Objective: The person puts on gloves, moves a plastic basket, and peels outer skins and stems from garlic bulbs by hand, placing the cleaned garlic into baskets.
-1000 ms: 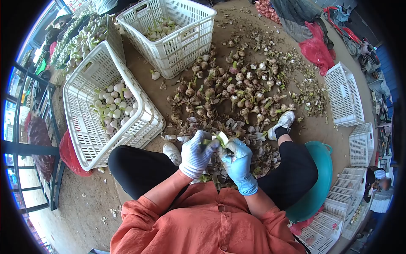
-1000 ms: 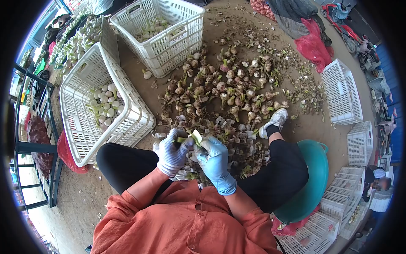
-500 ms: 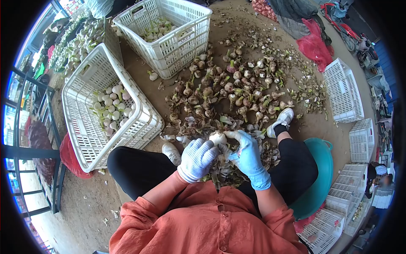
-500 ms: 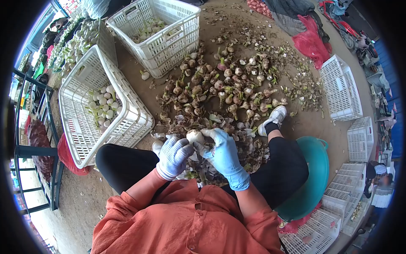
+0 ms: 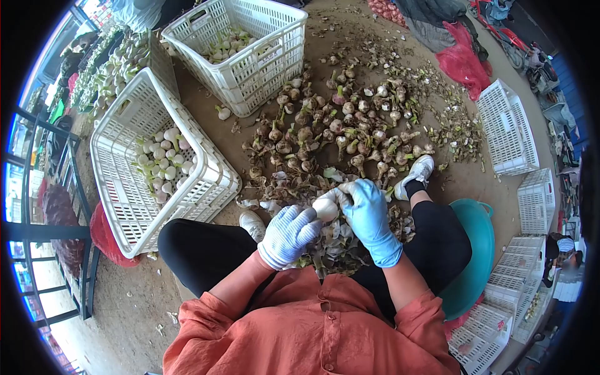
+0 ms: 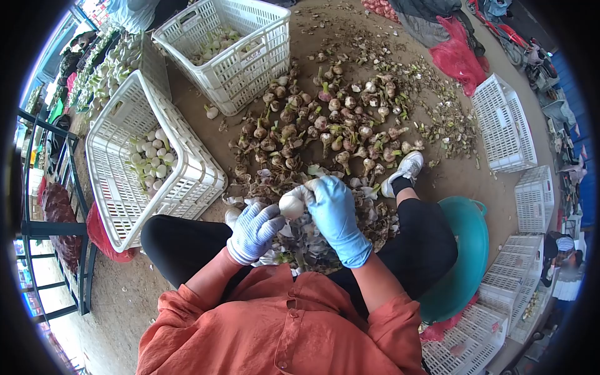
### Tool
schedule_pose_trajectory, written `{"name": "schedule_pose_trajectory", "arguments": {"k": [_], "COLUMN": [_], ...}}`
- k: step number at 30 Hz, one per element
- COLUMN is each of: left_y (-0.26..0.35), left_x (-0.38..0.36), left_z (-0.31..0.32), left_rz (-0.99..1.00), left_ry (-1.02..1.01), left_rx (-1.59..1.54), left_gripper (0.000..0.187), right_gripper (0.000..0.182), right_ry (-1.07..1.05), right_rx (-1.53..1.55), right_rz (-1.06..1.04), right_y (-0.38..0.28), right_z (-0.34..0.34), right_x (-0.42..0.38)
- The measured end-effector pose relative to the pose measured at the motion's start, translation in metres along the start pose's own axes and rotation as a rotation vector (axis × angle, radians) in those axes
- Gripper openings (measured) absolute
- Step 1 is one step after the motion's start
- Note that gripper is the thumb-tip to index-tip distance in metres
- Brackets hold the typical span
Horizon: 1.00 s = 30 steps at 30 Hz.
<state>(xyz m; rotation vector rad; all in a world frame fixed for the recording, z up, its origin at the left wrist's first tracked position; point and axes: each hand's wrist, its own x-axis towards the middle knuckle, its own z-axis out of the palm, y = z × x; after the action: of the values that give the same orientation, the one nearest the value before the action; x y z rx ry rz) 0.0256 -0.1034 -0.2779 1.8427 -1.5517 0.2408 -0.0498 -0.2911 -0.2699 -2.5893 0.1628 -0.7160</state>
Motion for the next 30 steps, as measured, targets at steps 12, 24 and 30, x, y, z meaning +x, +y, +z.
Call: {"name": "schedule_pose_trajectory", "arguments": {"k": [12, 24, 30], "left_y": [-0.030, -0.151, -0.081], "left_x": [-0.022, 0.142, 0.066], "left_z": [0.029, -0.072, -0.002], "left_rz": [-1.350, -0.769, -1.030], "left_ry": [0.339, 0.643, 0.166], "left_rx": [-1.714, -1.242, -1.016], "left_gripper": [0.014, 0.072, 0.051], "right_gripper": [0.057, 0.026, 0.037], "right_ry": [-0.272, -0.124, -0.069], "right_rx": [1.424, 0.313, -0.201], "right_rz": [0.686, 0.953, 1.060], "right_y": [0.010, 0.263, 0.332], "right_z": [0.023, 0.138, 0.172], "right_x": [-0.047, -0.113, -0.116]}}
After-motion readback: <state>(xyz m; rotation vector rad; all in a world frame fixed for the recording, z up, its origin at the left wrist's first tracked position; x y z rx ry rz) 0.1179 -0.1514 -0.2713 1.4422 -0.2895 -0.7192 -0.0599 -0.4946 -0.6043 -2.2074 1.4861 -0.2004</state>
